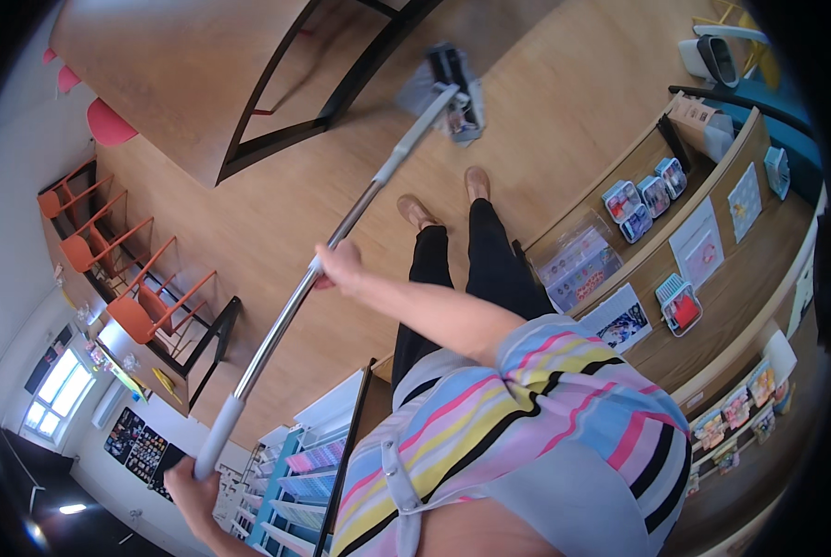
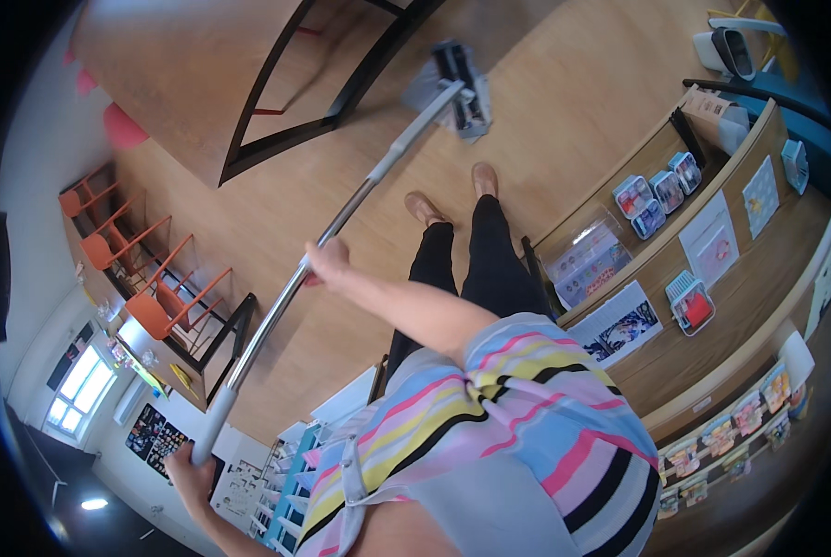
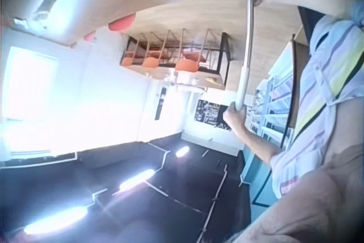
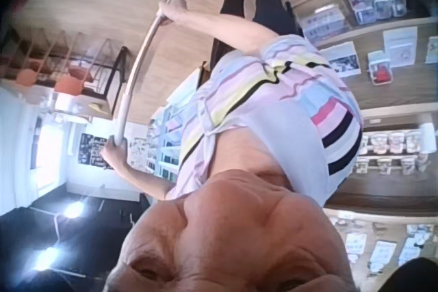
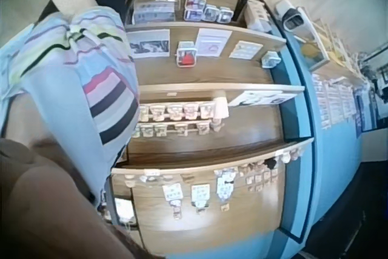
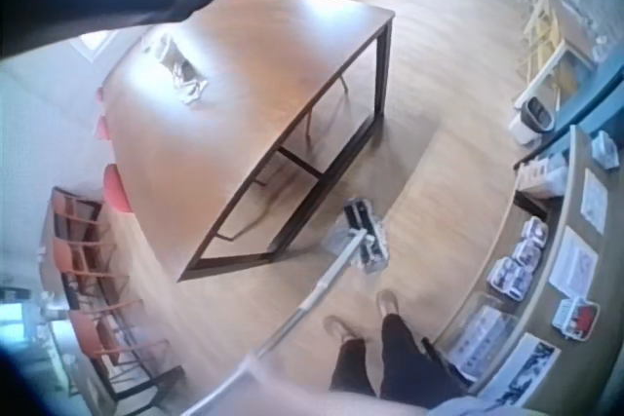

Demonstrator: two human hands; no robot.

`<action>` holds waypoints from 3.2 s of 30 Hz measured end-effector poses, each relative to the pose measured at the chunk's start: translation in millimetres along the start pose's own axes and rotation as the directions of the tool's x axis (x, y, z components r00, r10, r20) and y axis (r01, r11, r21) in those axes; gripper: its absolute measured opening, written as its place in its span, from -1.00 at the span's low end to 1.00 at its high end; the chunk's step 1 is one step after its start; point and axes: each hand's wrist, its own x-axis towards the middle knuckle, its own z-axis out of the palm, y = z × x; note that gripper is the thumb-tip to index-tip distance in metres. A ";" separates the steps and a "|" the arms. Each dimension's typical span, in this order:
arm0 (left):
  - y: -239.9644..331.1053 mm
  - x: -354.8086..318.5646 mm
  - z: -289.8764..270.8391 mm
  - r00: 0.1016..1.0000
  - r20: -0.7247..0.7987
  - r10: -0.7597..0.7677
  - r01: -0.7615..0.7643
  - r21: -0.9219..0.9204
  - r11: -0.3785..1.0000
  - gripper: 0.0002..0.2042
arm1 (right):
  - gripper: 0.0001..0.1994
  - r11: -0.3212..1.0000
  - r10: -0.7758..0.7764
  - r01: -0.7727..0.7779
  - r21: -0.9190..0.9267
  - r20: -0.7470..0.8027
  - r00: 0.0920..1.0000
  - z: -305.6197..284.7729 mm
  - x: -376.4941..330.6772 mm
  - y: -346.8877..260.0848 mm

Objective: The person mops a wooden floor in a room with colorful chairs and shelves. They use a flat mop with a white cloth to clean the floor, moving chairs out of the way to reach different areas. The person systematically covers the floor space, maneuvering around furniture and obstacles.

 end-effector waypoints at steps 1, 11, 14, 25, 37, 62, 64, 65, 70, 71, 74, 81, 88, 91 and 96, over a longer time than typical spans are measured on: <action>25.8 11.5 -8.2 0.997 -0.041 0.068 -0.067 0.022 0.998 -0.89 | -0.76 0.999 -0.034 0.034 0.013 -0.008 0.999 -17.4 1.3 -18.0; 236.5 86.9 1.7 0.875 -0.188 0.447 -0.453 0.013 0.892 -0.82 | -0.77 0.887 -0.310 0.429 0.173 -0.466 0.829 -229.0 36.1 -176.4; 331.0 78.0 9.3 0.793 -0.108 0.599 -0.604 -0.011 0.797 -0.76 | -0.78 0.854 -0.316 0.509 0.104 -0.674 0.667 -338.8 52.6 -210.3; 311.8 66.6 80.6 0.588 0.094 0.803 -0.802 -0.063 0.595 -0.88 | -0.77 0.905 -0.368 0.375 -0.202 -0.813 0.451 -399.0 31.1 -106.2; -7.1 132.3 131.9 0.801 -0.100 0.590 -0.585 0.076 0.807 -0.83 | -0.71 0.914 -0.268 0.404 0.040 -0.689 0.673 -78.1 99.7 60.2; -160.4 21.6 70.6 0.823 -0.291 0.488 -0.423 0.261 0.868 -0.82 | -0.83 0.861 -0.351 0.390 0.326 -0.171 0.920 103.5 18.2 148.1; -139.0 23.8 78.3 0.838 -0.216 0.501 -0.430 0.303 0.850 -0.81 | -0.83 0.805 -0.371 0.432 0.406 -0.222 0.902 62.6 16.1 160.7; -128.1 26.7 87.2 0.804 -0.220 0.552 -0.481 0.306 0.822 -0.81 | -0.84 0.779 -0.370 0.453 0.432 -0.266 0.890 37.5 14.6 166.7; -54.8 30.2 149.5 0.662 -0.119 0.740 -0.714 0.201 0.671 -0.78 | -0.87 0.670 -0.330 0.537 0.512 -0.443 0.834 -96.5 27.7 205.0; -49.5 38.1 172.2 0.623 -0.131 0.771 -0.760 0.132 0.637 -0.81 | -0.86 0.723 -0.300 0.535 0.437 -0.500 0.813 -121.8 15.0 206.2; -19.1 26.9 179.4 0.628 -0.108 0.771 -0.752 0.169 0.637 -0.86 | -0.85 0.828 -0.283 0.473 0.301 -0.504 0.816 -171.3 25.3 217.7; -88.0 41.3 198.1 0.737 -0.195 0.648 -0.629 0.156 0.762 -0.84 | -0.85 0.888 -0.292 0.430 0.161 -0.523 0.801 -84.8 48.9 218.7; -228.8 48.7 264.2 0.884 -0.181 0.431 -0.441 -0.021 0.897 -0.86 | -0.84 0.918 -0.373 0.394 -0.037 -0.413 0.831 78.3 96.2 237.8; -291.9 52.2 306.4 0.928 -0.101 0.358 -0.368 -0.110 0.923 -0.83 | -0.84 0.928 -0.371 0.341 -0.147 -0.346 0.862 136.9 123.1 273.8; -424.5 62.1 358.7 0.969 0.003 0.246 -0.244 -0.122 0.962 -0.79 | -0.81 0.917 -0.374 0.296 -0.268 -0.315 0.872 248.3 155.7 381.5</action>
